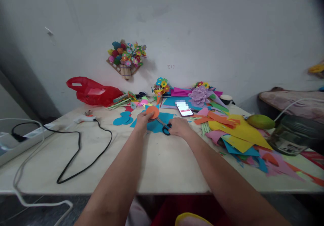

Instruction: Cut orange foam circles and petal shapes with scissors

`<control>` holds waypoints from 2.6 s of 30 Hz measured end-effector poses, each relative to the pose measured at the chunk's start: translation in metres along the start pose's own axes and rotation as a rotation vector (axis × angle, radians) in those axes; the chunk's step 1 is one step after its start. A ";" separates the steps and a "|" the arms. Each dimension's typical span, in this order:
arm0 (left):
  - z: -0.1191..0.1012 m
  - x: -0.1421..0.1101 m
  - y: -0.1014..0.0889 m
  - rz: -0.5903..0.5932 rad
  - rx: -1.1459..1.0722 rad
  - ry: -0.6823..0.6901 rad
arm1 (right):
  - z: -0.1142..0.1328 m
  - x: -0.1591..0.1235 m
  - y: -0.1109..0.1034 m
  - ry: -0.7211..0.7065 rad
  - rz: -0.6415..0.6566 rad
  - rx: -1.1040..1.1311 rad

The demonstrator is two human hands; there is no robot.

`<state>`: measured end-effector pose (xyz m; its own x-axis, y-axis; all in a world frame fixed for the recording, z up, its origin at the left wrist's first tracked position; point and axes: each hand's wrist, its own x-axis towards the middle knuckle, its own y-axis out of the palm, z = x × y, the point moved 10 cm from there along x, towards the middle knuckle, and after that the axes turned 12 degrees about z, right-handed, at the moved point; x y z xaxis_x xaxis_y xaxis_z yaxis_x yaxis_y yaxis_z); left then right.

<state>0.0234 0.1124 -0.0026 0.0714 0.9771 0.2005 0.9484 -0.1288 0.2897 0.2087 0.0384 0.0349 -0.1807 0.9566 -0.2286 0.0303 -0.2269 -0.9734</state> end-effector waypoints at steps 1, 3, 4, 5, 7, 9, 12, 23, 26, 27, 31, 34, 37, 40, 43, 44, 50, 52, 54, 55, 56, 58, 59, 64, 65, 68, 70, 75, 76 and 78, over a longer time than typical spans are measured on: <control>0.000 0.000 -0.001 -0.007 -0.003 0.003 | 0.002 -0.002 0.000 0.000 0.008 -0.013; 0.000 0.000 -0.002 -0.020 -0.012 0.002 | 0.006 -0.005 -0.002 -0.008 0.001 -0.019; 0.000 0.000 -0.003 -0.029 -0.019 0.002 | 0.008 -0.006 -0.003 -0.015 -0.008 -0.018; 0.000 0.000 -0.004 -0.040 -0.027 0.003 | 0.010 -0.007 -0.003 -0.025 -0.018 -0.018; -0.001 0.000 -0.007 -0.068 -0.042 0.005 | 0.016 -0.008 -0.003 -0.048 -0.036 -0.025; -0.002 -0.001 -0.009 -0.090 -0.051 0.008 | 0.021 -0.009 -0.002 -0.065 -0.049 -0.033; -0.003 -0.001 -0.011 -0.105 -0.058 0.015 | 0.026 -0.008 0.000 -0.066 -0.056 -0.035; -0.008 -0.002 -0.011 -0.108 -0.086 0.045 | 0.000 0.007 -0.006 0.026 -0.050 0.178; -0.007 -0.003 -0.011 -0.114 -0.070 0.022 | -0.017 0.016 -0.006 0.027 -0.128 0.384; -0.007 -0.003 -0.011 -0.115 -0.068 0.017 | -0.022 0.019 -0.004 0.021 -0.144 0.479; -0.009 -0.004 -0.008 -0.105 -0.072 0.013 | -0.036 0.028 0.015 0.007 -0.106 1.066; -0.010 -0.005 -0.006 -0.096 -0.068 -0.003 | -0.035 0.027 0.021 -0.064 -0.094 1.498; -0.009 -0.006 -0.003 -0.078 -0.068 -0.025 | -0.030 0.023 0.018 -0.127 -0.085 1.701; -0.010 -0.007 -0.001 -0.057 -0.060 -0.034 | -0.024 0.021 0.015 -0.188 -0.059 1.709; -0.010 -0.007 -0.001 -0.051 -0.055 -0.032 | -0.016 0.023 0.018 -0.217 -0.001 1.636; -0.010 -0.006 -0.002 -0.050 -0.056 -0.031 | -0.015 0.024 0.020 -0.223 0.014 1.611; -0.010 -0.005 -0.002 -0.037 -0.031 -0.029 | -0.007 0.028 0.025 -0.287 0.063 1.506; -0.010 -0.005 -0.001 -0.027 -0.034 -0.028 | -0.006 0.027 0.025 -0.309 0.069 1.498; -0.010 -0.005 0.001 -0.017 -0.045 -0.023 | -0.006 0.027 0.025 -0.321 0.069 1.491; -0.010 -0.005 0.002 -0.017 -0.050 -0.021 | -0.005 0.026 0.024 -0.327 0.069 1.486; -0.009 -0.005 0.002 -0.016 -0.055 -0.020 | -0.004 0.026 0.024 -0.334 0.069 1.479; -0.008 -0.004 0.004 -0.015 -0.069 -0.018 | -0.003 0.026 0.024 -0.345 0.071 1.461; -0.008 -0.004 0.004 -0.016 -0.076 -0.018 | -0.002 0.026 0.024 -0.350 0.071 1.453; -0.004 -0.003 0.005 -0.023 -0.088 -0.029 | 0.002 0.027 0.025 -0.362 0.069 1.434; -0.003 -0.002 0.005 -0.023 -0.088 -0.031 | 0.003 0.028 0.026 -0.363 0.070 1.436; -0.003 -0.002 0.006 -0.015 -0.091 -0.023 | 0.003 0.028 0.026 -0.370 0.064 1.454; -0.003 -0.002 0.007 -0.018 -0.089 -0.015 | 0.003 0.028 0.025 -0.375 0.060 1.465; -0.003 -0.002 0.009 -0.025 -0.089 -0.010 | 0.004 0.027 0.024 -0.371 0.061 1.477; -0.003 -0.002 0.009 -0.024 -0.093 -0.009 | 0.004 0.027 0.024 -0.368 0.062 1.480; -0.003 -0.002 0.009 -0.022 -0.100 -0.006 | 0.005 0.027 0.024 -0.366 0.063 1.486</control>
<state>0.0314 0.1091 0.0023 0.0532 0.9808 0.1875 0.9143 -0.1233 0.3857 0.2000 0.0575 0.0053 -0.4484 0.8931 -0.0354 -0.8932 -0.4492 -0.0192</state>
